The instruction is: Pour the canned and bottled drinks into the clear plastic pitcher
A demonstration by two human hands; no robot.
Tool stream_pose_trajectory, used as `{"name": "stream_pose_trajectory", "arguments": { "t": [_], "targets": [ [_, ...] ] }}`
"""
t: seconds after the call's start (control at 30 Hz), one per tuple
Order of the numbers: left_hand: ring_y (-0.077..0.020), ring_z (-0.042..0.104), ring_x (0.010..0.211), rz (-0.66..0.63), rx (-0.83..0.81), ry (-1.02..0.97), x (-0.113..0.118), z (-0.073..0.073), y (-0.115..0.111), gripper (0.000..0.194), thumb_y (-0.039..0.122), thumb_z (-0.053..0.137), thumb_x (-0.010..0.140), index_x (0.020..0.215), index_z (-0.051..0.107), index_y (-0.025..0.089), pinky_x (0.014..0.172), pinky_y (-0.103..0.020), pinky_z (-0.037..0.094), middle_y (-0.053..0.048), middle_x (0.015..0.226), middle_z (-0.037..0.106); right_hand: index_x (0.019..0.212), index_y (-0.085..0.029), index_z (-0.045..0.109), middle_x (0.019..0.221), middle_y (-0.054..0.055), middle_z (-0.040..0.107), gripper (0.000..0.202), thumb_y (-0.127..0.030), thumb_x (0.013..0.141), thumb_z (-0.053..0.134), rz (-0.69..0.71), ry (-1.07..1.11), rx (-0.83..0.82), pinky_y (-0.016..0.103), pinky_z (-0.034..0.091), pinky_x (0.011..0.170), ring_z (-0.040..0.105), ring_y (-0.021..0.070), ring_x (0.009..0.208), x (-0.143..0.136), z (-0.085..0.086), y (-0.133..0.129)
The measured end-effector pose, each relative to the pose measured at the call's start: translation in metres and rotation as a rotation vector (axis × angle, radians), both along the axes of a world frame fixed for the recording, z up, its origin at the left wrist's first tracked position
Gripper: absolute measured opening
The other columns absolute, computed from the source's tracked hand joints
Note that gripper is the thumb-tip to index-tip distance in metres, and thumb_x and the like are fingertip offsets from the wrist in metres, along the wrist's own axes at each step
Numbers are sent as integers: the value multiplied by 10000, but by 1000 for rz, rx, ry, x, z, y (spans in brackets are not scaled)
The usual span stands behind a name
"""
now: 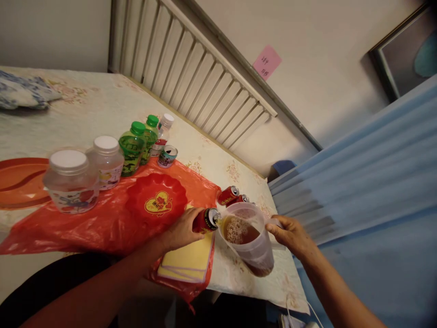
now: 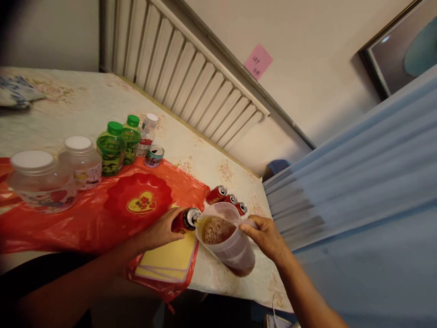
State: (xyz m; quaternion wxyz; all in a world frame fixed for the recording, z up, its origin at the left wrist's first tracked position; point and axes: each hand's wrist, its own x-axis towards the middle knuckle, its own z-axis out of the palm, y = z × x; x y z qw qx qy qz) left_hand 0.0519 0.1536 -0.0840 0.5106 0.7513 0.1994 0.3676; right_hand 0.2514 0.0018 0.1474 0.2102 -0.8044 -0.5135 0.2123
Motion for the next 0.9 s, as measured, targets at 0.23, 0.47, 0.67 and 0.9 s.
{"name": "stream_pose_trajectory", "arguments": {
  "t": [0.23,0.47,0.67,0.9],
  "targets": [
    [-270,519,1208,1,-10,2,0,1,0,714,114,701,616,1288,495,241,1059,-427,412,-66,1291,572,556,-189,460,556,-49,319,569,-720,687,617,11,-4,-5,233,227,481,288,88,525,2,-1,0],
    [-278,521,1207,0,-20,10,-2,6,0,716,121,704,608,1284,500,241,1063,-441,410,-65,1284,580,556,-184,467,553,-52,320,577,-726,684,622,17,-3,-9,231,231,478,287,85,526,0,1,0],
    [-274,524,1206,-7,-34,24,-3,8,-1,697,129,700,626,1284,498,238,1063,-441,415,-70,1282,575,557,-194,445,554,-54,304,574,-726,685,615,13,-5,-16,237,221,484,279,88,524,-3,3,1],
    [-279,520,1212,3,-23,16,-2,4,-1,719,120,701,611,1291,498,242,1066,-435,410,-63,1286,579,546,-193,457,544,-53,313,579,-734,675,618,15,-17,-7,237,238,484,285,90,522,-3,2,1]
  ]
}}
